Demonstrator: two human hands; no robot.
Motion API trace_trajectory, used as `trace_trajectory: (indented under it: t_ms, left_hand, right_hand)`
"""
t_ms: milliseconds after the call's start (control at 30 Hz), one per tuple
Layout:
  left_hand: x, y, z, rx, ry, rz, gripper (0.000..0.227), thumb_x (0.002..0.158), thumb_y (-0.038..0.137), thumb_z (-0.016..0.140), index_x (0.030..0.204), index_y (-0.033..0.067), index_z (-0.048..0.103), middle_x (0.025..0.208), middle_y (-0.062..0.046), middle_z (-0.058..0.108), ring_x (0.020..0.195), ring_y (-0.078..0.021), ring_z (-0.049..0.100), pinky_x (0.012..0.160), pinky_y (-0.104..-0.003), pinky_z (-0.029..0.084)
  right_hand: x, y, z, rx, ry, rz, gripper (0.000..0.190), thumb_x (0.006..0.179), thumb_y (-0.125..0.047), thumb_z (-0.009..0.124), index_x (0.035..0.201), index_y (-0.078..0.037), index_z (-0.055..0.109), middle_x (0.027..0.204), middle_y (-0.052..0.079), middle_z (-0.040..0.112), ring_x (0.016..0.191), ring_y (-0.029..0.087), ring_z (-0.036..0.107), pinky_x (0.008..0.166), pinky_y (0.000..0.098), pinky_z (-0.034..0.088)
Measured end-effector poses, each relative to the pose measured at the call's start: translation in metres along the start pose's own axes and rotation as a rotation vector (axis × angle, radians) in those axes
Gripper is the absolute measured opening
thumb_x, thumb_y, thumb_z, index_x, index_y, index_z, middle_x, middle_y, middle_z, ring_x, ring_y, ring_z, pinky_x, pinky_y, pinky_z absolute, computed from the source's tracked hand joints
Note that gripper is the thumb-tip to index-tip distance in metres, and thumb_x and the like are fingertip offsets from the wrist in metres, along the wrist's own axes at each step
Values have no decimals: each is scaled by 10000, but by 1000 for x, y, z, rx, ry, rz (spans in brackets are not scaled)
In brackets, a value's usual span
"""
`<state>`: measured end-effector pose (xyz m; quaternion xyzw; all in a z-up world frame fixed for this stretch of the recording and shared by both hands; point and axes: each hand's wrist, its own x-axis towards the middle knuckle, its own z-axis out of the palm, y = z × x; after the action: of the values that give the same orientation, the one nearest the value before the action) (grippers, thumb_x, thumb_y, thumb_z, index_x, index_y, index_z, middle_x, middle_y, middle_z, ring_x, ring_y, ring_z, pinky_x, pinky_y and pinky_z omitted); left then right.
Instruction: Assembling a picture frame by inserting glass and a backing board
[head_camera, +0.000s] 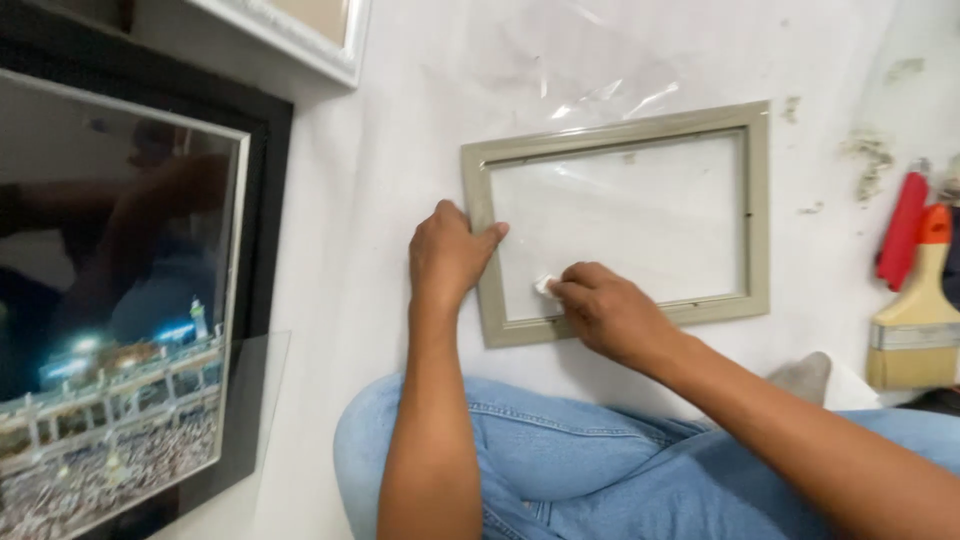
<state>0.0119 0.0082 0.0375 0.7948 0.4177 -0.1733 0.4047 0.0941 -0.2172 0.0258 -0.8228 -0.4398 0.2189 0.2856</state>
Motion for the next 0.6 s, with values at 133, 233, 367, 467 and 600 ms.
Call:
trace_trajectory:
  t_ms: [133,233,367,467,600]
  left_hand:
    - [-1,-5,6,-8,32,-7,459,828,397,770,962,-15,619,985,-284,707,1011,-506,691,835,-566,551]
    - [3,-10,7,-7,51,7,480,817,410,770,981,-19,634,1003,-284,708,1033,-504,685,837,-567,553]
    - [-1,-2,2,10,33,-19,528,819,424,762,1052,-37,655,1071,-293,706,1104,-500,664,886,-571,545]
    - [-2,-4,4,21,51,-11,528,814,426,765,1053,-33,657,1068,-287,709,1101,-496,668,879,-572,550]
    - [-5,-3,5,47,72,-10,534,829,419,760,1091,-36,662,1113,-278,706,1133,-485,658,912,-566,543]
  right_hand:
    - [3,66,-24,-262,95,88,144,844,-53,673,987,-56,669,1035,158,636,976,405,685,784,500,582]
    - [2,92,-31,-497,268,181,153,868,-31,651,1019,-54,642,971,142,582,895,388,675,728,467,566]
    - [-12,49,-20,-309,-270,334,158,813,-131,651,951,-123,727,905,136,691,882,392,738,738,488,603]
    - [-24,45,-72,-397,-346,408,127,751,-168,682,854,-136,750,880,125,736,889,377,759,755,484,604]
    - [-51,123,-148,-692,-415,596,388,761,-305,697,1065,-109,838,1025,214,794,1023,410,770,824,510,620]
